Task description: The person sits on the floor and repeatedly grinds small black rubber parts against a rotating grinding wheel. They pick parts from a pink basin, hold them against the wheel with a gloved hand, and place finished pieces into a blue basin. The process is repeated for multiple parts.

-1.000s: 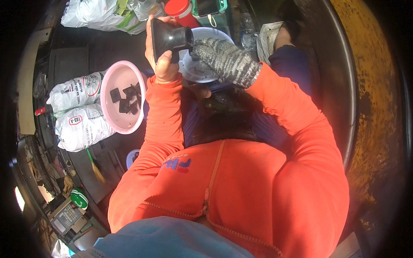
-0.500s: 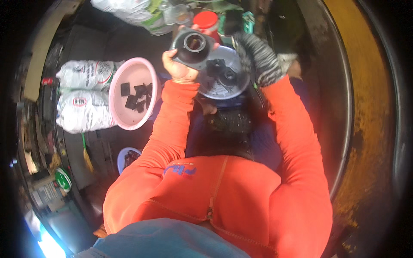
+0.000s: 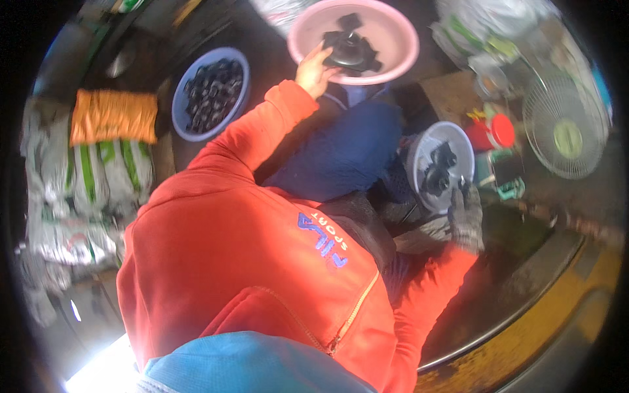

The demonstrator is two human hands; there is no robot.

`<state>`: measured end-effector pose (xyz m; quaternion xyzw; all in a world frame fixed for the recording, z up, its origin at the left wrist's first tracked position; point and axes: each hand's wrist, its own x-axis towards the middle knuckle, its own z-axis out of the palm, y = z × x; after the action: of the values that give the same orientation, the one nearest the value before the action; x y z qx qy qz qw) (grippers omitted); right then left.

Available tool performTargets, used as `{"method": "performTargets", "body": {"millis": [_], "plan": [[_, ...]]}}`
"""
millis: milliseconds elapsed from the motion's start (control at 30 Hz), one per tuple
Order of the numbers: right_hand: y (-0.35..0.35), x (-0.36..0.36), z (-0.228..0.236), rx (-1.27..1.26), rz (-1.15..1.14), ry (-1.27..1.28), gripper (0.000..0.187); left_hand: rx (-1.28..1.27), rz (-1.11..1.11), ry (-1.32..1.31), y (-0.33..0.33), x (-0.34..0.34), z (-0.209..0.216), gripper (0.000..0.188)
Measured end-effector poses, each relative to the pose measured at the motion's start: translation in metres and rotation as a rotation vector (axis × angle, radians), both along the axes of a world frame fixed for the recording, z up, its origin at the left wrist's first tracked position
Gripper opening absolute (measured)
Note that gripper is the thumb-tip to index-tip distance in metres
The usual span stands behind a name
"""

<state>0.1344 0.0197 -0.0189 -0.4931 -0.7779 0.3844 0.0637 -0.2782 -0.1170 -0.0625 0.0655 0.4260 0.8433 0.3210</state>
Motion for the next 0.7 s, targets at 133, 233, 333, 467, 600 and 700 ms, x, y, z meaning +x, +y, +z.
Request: {"method": "performTargets", "body": {"millis": [133,233,333,467,600,700], "plan": [[-0.017,-0.010,0.006,-0.405,-0.277,0.282,0.046,-0.620,0.220,-0.217,-0.137,-0.050,-0.108,0.044],[-0.017,-0.020,0.006,-0.633,-0.599,0.664,0.019,-1.449,-0.247,0.333,-0.234,-0.070,-0.163,0.037],[-0.012,-0.018,0.004,-0.839,-0.755,0.709,0.018,-1.891,-0.386,0.772,-0.288,-0.110,-0.186,0.039],[-0.016,-0.002,0.005,-0.796,-0.821,0.733,0.021,-1.173,0.681,0.243,-0.281,-0.210,-0.164,0.034],[-0.020,0.010,-0.002,-0.771,-0.936,0.874,0.023,-0.767,0.576,-0.044,-0.185,-0.232,-0.091,0.037],[-0.014,0.018,-0.016,-1.014,-0.632,1.099,0.037,-0.413,0.358,-0.091,-0.064,-0.150,-0.033,0.041]]}}
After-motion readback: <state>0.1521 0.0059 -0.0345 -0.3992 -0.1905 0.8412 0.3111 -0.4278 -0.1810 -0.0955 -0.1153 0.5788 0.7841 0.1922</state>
